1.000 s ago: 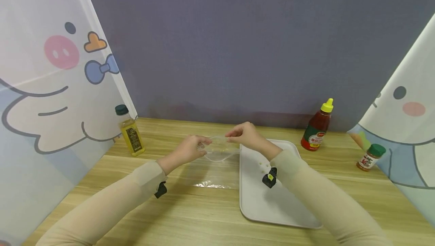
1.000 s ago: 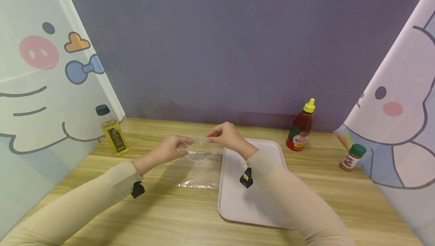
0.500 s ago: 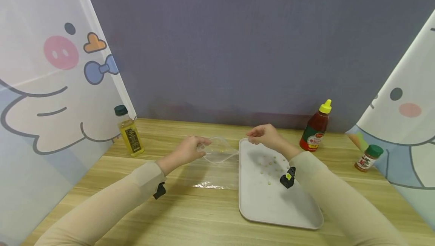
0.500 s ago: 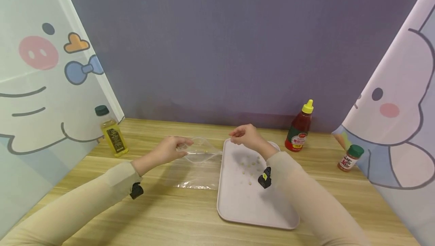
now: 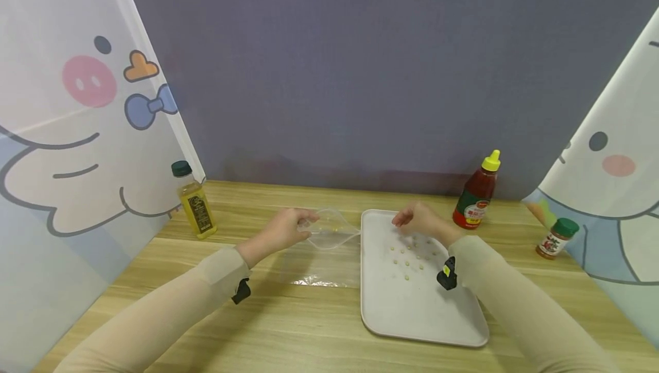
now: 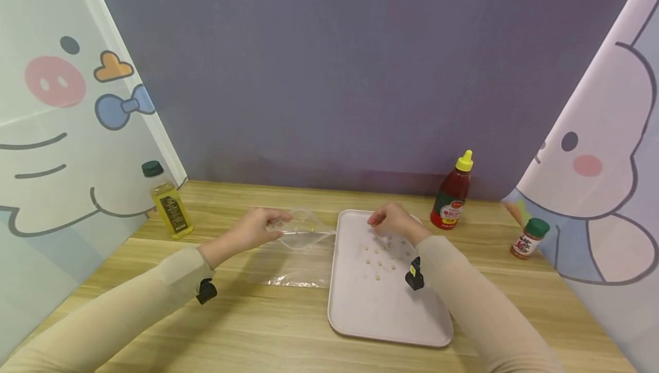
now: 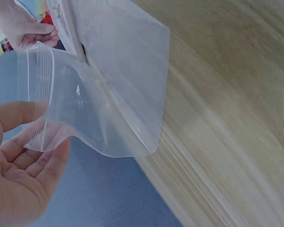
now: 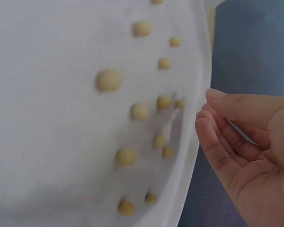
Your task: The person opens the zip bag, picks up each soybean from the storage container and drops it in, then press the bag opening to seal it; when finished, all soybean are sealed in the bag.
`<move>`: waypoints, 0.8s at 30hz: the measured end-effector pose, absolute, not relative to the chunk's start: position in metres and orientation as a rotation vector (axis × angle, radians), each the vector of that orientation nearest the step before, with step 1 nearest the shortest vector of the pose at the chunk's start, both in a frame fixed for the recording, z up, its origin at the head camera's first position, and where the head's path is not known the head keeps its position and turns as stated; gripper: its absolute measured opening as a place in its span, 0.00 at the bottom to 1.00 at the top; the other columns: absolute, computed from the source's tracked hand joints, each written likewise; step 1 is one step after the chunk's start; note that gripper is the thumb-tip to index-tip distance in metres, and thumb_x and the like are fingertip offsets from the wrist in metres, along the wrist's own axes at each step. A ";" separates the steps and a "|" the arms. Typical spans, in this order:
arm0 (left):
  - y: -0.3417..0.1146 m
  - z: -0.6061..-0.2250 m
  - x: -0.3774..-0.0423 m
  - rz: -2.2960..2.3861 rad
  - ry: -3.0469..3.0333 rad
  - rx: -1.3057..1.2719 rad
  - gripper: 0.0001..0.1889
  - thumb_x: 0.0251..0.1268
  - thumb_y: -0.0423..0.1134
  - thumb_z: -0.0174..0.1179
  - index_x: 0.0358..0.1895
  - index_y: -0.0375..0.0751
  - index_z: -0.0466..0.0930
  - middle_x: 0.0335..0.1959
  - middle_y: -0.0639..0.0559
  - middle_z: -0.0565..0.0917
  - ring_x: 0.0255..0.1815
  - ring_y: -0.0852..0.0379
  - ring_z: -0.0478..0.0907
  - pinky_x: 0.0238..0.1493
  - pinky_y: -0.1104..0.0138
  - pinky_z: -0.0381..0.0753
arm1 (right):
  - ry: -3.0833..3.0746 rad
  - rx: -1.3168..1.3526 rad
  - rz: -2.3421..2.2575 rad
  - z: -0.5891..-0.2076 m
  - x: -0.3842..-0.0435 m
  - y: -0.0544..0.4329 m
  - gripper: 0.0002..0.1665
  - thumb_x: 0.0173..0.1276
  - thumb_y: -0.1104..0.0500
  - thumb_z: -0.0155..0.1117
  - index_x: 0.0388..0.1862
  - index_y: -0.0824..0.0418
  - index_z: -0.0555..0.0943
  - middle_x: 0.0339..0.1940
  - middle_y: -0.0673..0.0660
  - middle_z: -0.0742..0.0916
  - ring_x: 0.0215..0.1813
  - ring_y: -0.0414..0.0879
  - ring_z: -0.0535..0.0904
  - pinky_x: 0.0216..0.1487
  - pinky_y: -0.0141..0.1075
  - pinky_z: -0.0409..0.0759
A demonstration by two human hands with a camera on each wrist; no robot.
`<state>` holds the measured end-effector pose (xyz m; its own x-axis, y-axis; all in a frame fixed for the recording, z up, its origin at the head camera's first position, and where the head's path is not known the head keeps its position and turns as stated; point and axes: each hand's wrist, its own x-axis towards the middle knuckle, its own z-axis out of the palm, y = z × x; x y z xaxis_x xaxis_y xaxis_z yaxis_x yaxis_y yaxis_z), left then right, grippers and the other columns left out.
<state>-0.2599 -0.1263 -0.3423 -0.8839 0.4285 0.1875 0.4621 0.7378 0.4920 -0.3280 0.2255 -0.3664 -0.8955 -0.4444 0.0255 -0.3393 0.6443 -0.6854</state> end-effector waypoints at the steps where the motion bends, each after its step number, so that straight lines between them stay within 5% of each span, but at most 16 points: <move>1: -0.126 -0.342 -0.260 -0.841 -2.869 -0.737 0.20 0.57 0.29 0.66 0.56 0.36 0.80 0.53 0.46 0.84 0.51 0.47 0.81 0.53 0.57 0.83 | 2.727 -0.643 -1.066 -0.368 -0.328 0.226 0.12 0.54 0.74 0.69 0.40 0.73 0.85 0.37 0.65 0.89 0.38 0.46 0.84 0.39 0.33 0.84; 8: -0.126 -0.341 -0.258 -0.850 -2.872 -0.721 0.21 0.57 0.28 0.66 0.56 0.37 0.80 0.54 0.46 0.84 0.52 0.46 0.81 0.54 0.56 0.82 | 2.801 -0.609 -0.892 -0.374 -0.329 0.228 0.12 0.48 0.70 0.76 0.35 0.69 0.86 0.32 0.58 0.89 0.34 0.41 0.80 0.37 0.32 0.82; 24: -0.125 -0.341 -0.256 -0.841 -2.859 -0.751 0.21 0.58 0.27 0.65 0.57 0.36 0.79 0.54 0.45 0.84 0.52 0.46 0.81 0.55 0.56 0.82 | 2.784 -0.547 -0.852 -0.380 -0.332 0.230 0.03 0.55 0.66 0.74 0.30 0.62 0.88 0.27 0.51 0.88 0.29 0.39 0.76 0.33 0.31 0.77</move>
<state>-0.2561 -0.1253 -0.3410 -0.8783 0.4354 0.1974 0.4729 0.7311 0.4918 -0.3325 0.2295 -0.3803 -0.9164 -0.3954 -0.0622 -0.2928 0.7682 -0.5694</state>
